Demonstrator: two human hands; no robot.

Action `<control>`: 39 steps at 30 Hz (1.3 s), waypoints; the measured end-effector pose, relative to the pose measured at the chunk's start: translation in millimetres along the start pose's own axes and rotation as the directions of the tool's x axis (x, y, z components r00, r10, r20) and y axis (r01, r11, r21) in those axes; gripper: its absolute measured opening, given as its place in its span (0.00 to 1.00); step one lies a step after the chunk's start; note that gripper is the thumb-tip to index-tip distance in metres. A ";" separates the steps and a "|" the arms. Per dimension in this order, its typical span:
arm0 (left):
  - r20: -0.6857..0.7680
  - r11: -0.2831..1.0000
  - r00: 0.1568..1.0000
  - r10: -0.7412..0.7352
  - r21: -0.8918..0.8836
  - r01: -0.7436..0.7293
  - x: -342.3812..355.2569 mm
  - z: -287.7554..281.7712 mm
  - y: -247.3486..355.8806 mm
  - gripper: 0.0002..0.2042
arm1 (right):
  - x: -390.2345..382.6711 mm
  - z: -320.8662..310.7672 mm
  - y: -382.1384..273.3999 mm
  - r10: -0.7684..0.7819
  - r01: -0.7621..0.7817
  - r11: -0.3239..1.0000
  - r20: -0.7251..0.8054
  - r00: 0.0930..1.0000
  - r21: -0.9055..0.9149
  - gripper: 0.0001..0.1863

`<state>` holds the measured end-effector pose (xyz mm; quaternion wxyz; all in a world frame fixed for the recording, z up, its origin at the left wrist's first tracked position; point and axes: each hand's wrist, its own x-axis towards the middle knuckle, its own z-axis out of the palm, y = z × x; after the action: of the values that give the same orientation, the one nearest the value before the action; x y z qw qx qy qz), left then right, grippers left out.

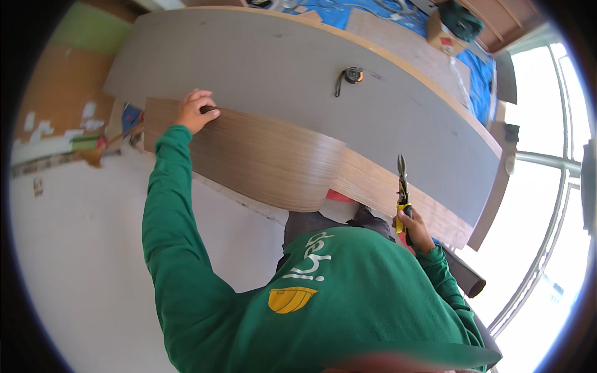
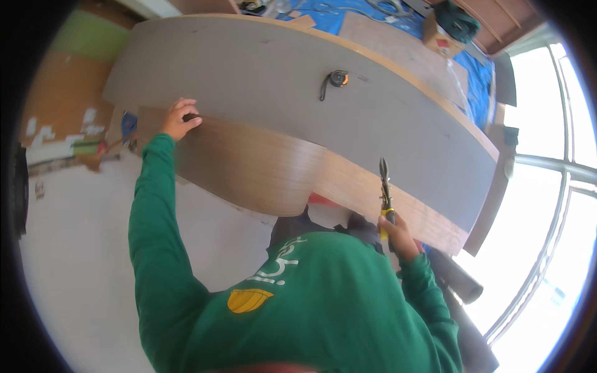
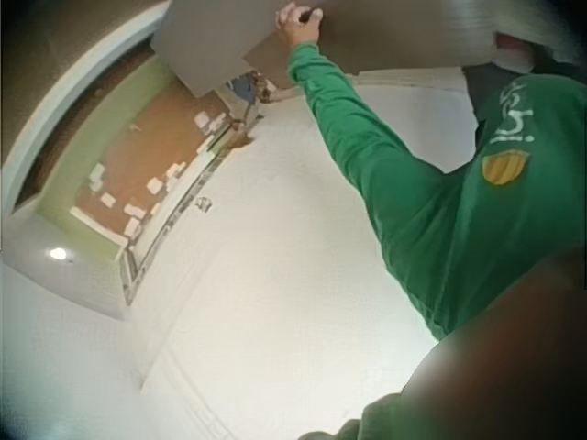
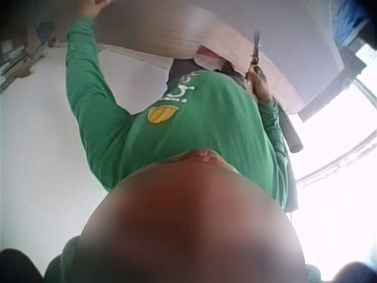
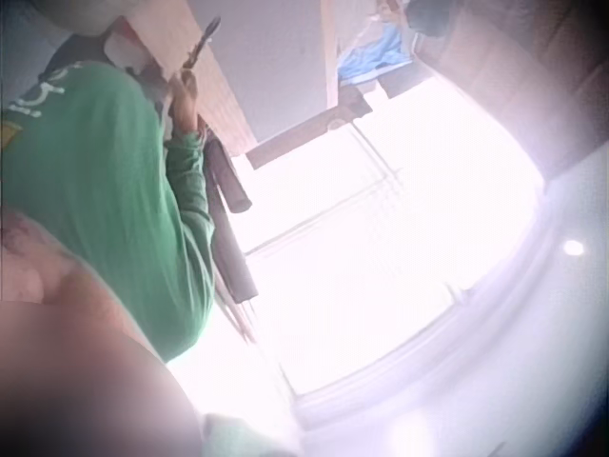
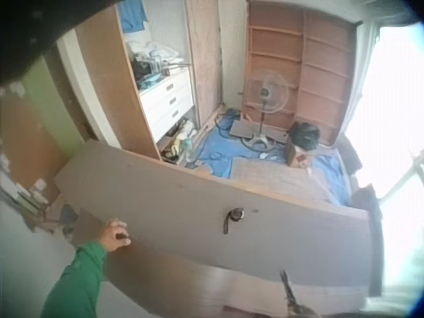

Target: The person uses tin snips to cut a curved edge along a roll of wood-grain laminate. They hold the roll with one hand and cut with the other, periodically repositioning the roll to continue the cut.

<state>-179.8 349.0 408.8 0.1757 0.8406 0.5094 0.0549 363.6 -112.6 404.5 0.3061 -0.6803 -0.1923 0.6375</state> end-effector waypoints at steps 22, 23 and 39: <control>0.206 0.964 0.960 -0.189 -0.146 0.221 115.8 197.2 -104.1 0.17 | -23.4 136.5 -28.0 0.110 -0.139 0.987 -0.303 0.947 -0.076 0.40; 0.158 0.967 0.970 -0.183 -0.147 0.207 108.6 200.8 -96.9 0.18 | -17.9 136.2 -29.4 0.110 -0.138 0.987 -0.286 0.952 -0.080 0.39; -0.321 0.919 0.862 -0.392 -0.097 0.382 -26.8 167.9 28.9 0.24 | 81.7 95.4 -80.4 -0.027 0.056 0.936 0.088 0.996 -0.348 0.30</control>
<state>-122.7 273.2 264.7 0.1069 0.6969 0.6890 0.1678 289.1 16.3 396.5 0.1852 -0.6932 -0.3293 0.6138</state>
